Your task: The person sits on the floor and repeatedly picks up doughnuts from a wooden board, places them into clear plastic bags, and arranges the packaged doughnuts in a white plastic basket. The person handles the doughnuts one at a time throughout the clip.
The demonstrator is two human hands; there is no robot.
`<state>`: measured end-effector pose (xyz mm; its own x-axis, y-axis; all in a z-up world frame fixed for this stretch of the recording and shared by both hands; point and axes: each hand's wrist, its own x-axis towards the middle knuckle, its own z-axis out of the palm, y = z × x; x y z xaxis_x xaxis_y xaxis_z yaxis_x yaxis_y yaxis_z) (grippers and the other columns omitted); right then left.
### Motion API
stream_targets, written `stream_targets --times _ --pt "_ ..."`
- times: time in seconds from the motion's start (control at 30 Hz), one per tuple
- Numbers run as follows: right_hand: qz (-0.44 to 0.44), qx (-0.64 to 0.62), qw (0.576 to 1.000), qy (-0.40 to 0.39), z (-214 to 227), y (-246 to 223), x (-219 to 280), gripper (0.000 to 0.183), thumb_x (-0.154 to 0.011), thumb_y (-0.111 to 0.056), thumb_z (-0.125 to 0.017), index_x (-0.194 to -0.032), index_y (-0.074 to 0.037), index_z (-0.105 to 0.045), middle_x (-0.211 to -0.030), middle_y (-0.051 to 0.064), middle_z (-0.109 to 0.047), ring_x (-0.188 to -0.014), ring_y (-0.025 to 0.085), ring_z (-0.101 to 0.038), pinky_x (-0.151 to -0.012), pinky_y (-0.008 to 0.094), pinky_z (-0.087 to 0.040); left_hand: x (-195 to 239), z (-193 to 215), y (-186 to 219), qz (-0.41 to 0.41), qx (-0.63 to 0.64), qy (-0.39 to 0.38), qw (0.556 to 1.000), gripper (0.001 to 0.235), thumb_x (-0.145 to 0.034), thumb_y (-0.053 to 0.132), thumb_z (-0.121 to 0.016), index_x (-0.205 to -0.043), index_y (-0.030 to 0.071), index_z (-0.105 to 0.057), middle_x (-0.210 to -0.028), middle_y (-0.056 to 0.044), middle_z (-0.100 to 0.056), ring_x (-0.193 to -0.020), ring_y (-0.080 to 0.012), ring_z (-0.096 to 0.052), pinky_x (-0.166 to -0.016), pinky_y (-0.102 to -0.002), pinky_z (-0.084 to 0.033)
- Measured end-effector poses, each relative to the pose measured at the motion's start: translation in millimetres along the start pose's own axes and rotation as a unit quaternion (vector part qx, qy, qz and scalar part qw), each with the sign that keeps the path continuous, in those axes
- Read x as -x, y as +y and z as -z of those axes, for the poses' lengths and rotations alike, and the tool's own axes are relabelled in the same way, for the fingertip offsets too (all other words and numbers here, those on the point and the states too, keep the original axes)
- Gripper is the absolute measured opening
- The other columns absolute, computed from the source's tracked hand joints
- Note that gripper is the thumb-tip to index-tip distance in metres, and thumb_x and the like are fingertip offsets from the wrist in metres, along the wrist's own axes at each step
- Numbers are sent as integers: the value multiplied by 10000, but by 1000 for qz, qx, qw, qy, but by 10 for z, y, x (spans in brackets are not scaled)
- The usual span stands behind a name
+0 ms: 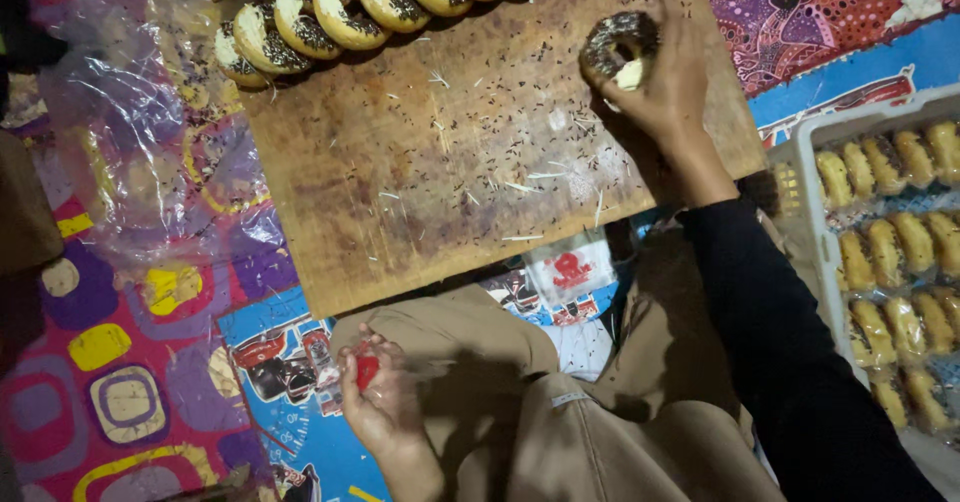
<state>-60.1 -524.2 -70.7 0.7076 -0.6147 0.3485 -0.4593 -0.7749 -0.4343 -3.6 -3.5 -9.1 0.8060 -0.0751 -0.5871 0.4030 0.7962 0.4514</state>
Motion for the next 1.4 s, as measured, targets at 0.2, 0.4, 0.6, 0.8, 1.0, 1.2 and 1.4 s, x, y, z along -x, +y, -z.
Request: stream_targets --times 0.2,0.4,0.6,0.8,1.0,1.2,1.4 --pt "-78 -71 991 79 641 22 479 1182 -893 -469 -946 -1646 3 -167 -1584 280 -467 -1426 409 -568 -1206 503 -493 41 61 37 -27 -37 -33 998 109 -1011 131 -615 -1107 84 -637 -1302 -154 -627 -1104 -234 -615 -994 -364 -514" --pt "105 -218 964 -106 732 -751 1034 1002 -696 -322 -896 -1518 -34 -403 -1454 214 -525 -1379 389 -517 -1185 462 -411 19 36 -89 10 -40 -95 995 102 -1036 102 -577 -1110 65 -638 -1264 -172 -681 -1101 -225 -612 -1030 -358 -503" --pt "188 -251 929 -197 559 -1081 898 1095 -742 -360 -822 -1653 -72 -288 -1574 254 -473 -1442 425 -472 -1206 527 -385 264 80 -104 9 24 -77 997 139 -1050 96 -562 -1150 55 -651 -1224 -134 -668 -1257 -251 -610 -1089 -406 -480" --pt "63 13 997 36 203 -1278 1468 1312 -643 -652 -904 -1566 31 -271 -1339 215 -535 -1252 401 -494 -1085 612 -292 307 -42 -137 34 147 -115 982 273 -958 265 -672 -1113 44 -630 -1309 -265 -629 -1270 -393 -588 -1177 -516 -419" --pt "-26 -153 987 46 337 -1572 1478 1181 -756 -474 -955 -1655 -89 -294 -1377 80 -600 -1299 282 -583 -1151 456 -386 -181 -373 -636 181 237 -97 949 659 -840 490 -763 -1164 -51 -573 -1341 -314 -573 -1305 -450 -534 -1166 -575 -398" --pt "-55 -379 924 20 1339 -2278 2253 1246 -731 -430 -954 -1623 -34 -179 -1416 116 -427 -1244 286 -530 -1127 522 -454 -184 -507 -1256 193 385 -158 889 697 -879 546 -721 -1212 -44 -555 -1425 -326 -458 -1358 -463 -443 -1158 -593 -356" --pt "23 -63 998 8 1426 -2453 2266 1263 -659 -500 -974 -1577 -21 -251 -1170 125 -645 -1052 299 -544 -914 500 -362 648 -685 -1550 104 241 -290 920 696 -1002 509 -573 -1461 -1 -458 -1596 -309 -371 -1473 -490 -370 -1222 -621 -296"
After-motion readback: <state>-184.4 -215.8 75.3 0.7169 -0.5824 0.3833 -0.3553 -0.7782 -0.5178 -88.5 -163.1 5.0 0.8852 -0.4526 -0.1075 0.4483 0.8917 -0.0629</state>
